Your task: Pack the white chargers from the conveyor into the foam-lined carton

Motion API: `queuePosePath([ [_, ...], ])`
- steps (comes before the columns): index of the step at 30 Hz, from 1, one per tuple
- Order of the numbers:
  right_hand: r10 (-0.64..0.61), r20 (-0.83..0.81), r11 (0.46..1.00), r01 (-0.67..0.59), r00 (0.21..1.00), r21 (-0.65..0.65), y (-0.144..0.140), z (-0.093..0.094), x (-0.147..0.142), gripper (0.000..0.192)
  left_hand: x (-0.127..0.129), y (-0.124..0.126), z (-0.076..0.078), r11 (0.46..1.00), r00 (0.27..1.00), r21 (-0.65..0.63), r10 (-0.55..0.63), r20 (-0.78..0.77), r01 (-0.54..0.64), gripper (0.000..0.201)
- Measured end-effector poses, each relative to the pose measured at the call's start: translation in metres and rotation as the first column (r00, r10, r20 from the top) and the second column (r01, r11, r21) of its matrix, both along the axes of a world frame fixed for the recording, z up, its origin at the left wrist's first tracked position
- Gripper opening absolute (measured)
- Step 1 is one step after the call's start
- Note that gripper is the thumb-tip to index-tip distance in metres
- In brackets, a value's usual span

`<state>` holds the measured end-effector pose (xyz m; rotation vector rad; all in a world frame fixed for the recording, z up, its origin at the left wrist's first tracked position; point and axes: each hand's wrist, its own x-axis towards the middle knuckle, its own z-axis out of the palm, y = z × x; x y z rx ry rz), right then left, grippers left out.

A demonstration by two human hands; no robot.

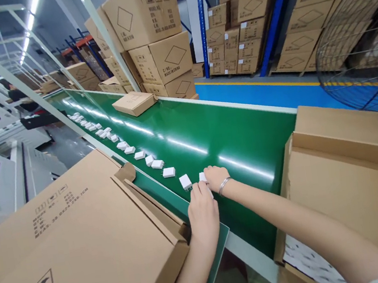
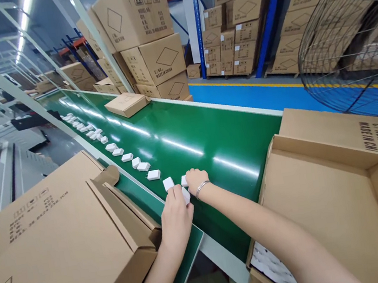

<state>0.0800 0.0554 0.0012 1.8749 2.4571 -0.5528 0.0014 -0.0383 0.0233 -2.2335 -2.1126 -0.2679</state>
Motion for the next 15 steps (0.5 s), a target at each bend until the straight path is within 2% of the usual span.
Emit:
queuePosePath([
  [2,-0.031,0.0,0.999,0.031,1.0,-0.02,0.004,0.001,0.009,0.026,-0.001,0.007,-0.004,0.999,1.0,-0.034,0.007,0.004,-0.007,0.03],
  [5,-0.027,-0.065,0.998,0.023,0.998,-0.055,0.009,0.004,0.034,0.023,-0.004,0.014,-0.012,0.995,0.994,-0.084,0.043,-0.103,-0.051,0.031],
  [7,0.007,-0.169,0.998,-0.018,0.986,-0.067,0.007,0.009,0.055,0.026,-0.008,0.015,-0.015,0.996,0.987,-0.083,0.031,-0.155,-0.045,0.028],
  [10,0.075,-0.35,0.993,-0.102,0.934,-0.061,-0.011,0.018,0.089,0.035,-0.013,0.016,-0.015,0.991,0.989,-0.127,-0.058,-0.139,0.04,0.03],
  [12,0.08,-0.489,0.989,-0.13,0.868,-0.069,-0.032,0.024,0.11,0.04,-0.016,0.02,-0.014,0.965,0.984,-0.223,-0.16,-0.082,0.138,0.033],
  [13,0.054,-0.583,0.988,-0.128,0.811,-0.088,-0.044,0.027,0.12,0.043,-0.017,0.023,-0.014,0.944,0.977,-0.27,-0.207,-0.044,0.188,0.035],
  [15,-0.033,-0.761,0.984,-0.114,0.647,-0.14,-0.071,0.033,0.138,0.044,-0.02,0.029,-0.014,0.902,0.96,-0.336,-0.276,0.036,0.272,0.04],
])
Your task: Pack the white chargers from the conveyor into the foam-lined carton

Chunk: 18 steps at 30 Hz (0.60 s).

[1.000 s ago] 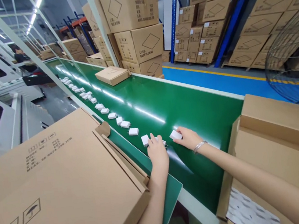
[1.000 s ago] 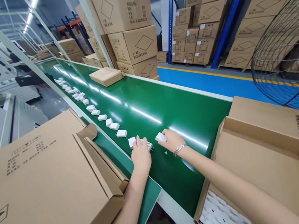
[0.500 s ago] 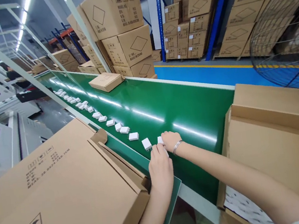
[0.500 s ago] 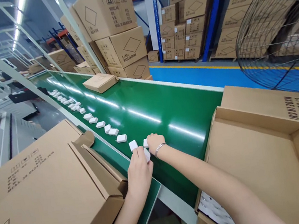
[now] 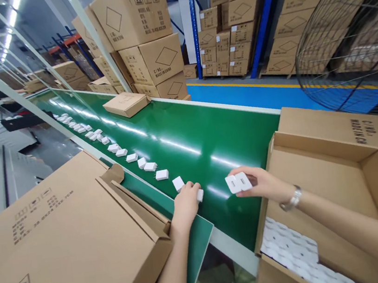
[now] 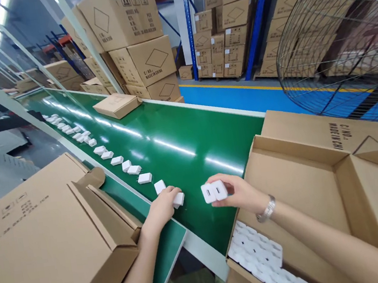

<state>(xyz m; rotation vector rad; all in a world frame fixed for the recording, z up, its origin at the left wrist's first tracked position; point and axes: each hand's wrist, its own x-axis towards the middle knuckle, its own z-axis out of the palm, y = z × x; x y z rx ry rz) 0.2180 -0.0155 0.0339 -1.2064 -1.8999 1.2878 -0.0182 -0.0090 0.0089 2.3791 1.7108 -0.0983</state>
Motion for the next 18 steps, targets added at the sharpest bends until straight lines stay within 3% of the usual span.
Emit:
queuePosePath([
  [2,-0.062,-0.158,0.997,0.053,0.985,-0.06,-0.026,0.004,0.016,0.042,-0.001,0.006,0.001,0.998,0.999,-0.052,-0.026,0.035,0.028,0.041],
  [4,-0.124,-0.179,0.991,0.113,0.976,-0.07,-0.05,0.007,0.028,0.039,0.003,0.007,0.005,0.997,0.996,-0.062,-0.045,0.082,0.05,0.037],
  [6,-0.189,-0.186,0.981,0.179,0.964,-0.068,-0.071,0.008,0.038,0.037,0.013,0.002,0.013,0.991,0.946,-0.066,-0.088,0.311,0.114,0.032],
  [7,-0.213,-0.2,0.977,0.205,0.956,-0.056,-0.079,0.007,0.041,0.037,0.021,-0.004,0.017,0.984,0.865,-0.061,-0.117,0.487,0.167,0.031],
  [9,-0.224,-0.247,0.972,0.236,0.943,0.017,-0.092,0.006,0.044,0.036,0.039,-0.021,0.026,0.958,0.589,-0.036,-0.146,0.795,0.286,0.033],
  [10,-0.211,-0.274,0.968,0.239,0.938,0.072,-0.097,0.005,0.044,0.036,0.049,-0.032,0.03,0.943,0.46,-0.018,-0.146,0.876,0.332,0.034],
  [12,-0.175,-0.328,0.953,0.243,0.928,0.18,-0.104,0.004,0.042,0.037,0.066,-0.053,0.035,0.92,0.301,0.014,-0.142,0.943,0.391,0.031],
  [15,-0.142,-0.372,0.951,0.231,0.917,0.207,-0.108,0.003,0.039,0.041,0.079,-0.075,0.033,0.912,0.193,0.056,-0.145,0.97,0.406,0.031],
  [18,-0.128,-0.397,0.974,0.19,0.909,0.122,-0.109,0.002,0.038,0.038,0.079,-0.083,0.029,0.912,0.185,0.079,-0.165,0.969,0.402,0.034],
])
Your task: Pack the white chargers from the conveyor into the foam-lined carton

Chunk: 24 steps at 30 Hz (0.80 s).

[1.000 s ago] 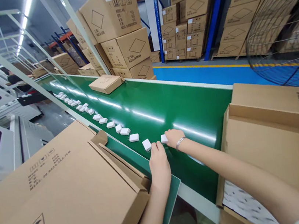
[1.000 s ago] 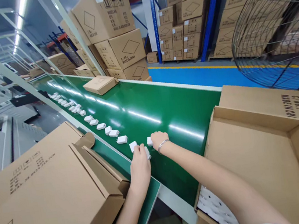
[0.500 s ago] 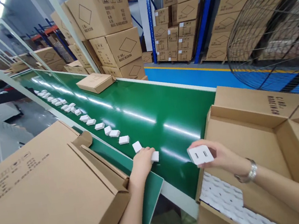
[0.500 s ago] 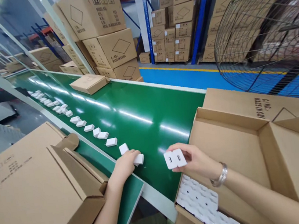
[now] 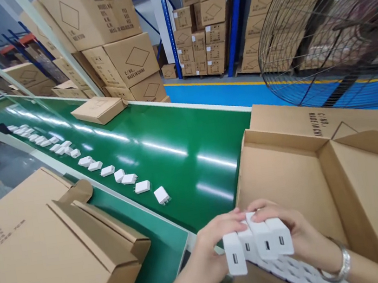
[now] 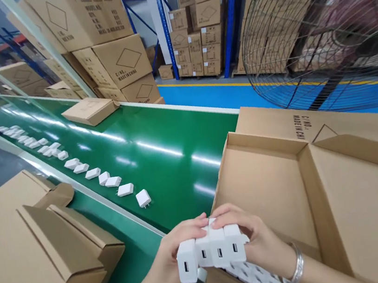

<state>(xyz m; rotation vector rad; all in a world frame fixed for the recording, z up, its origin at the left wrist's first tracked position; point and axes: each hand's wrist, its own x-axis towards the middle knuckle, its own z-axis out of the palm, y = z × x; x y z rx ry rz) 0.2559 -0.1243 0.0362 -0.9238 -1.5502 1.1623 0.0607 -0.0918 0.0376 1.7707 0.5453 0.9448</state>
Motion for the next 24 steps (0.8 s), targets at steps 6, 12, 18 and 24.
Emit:
queuePosePath([
  [6,0.027,-0.054,0.996,-0.031,0.998,-0.089,0.001,-0.005,0.003,0.036,0.0,0.0,0.005,0.996,0.995,0.006,0.084,-0.046,-0.084,0.03],
  [12,0.042,-0.113,0.985,-0.06,0.993,-0.163,0.004,-0.015,-0.001,0.032,0.005,-0.003,0.005,0.994,0.989,0.021,0.107,-0.104,-0.105,0.03],
  [18,0.072,0.012,0.986,-0.069,0.997,-0.153,0.008,0.006,0.021,0.03,-0.009,0.0,0.02,1.0,0.949,0.015,-0.021,-0.314,0.027,0.033],
  [24,-0.077,0.691,0.961,0.239,0.719,-0.142,-0.016,0.027,0.107,0.03,0.03,0.023,0.066,0.979,0.715,-0.055,-0.182,-0.675,0.197,0.049],
])
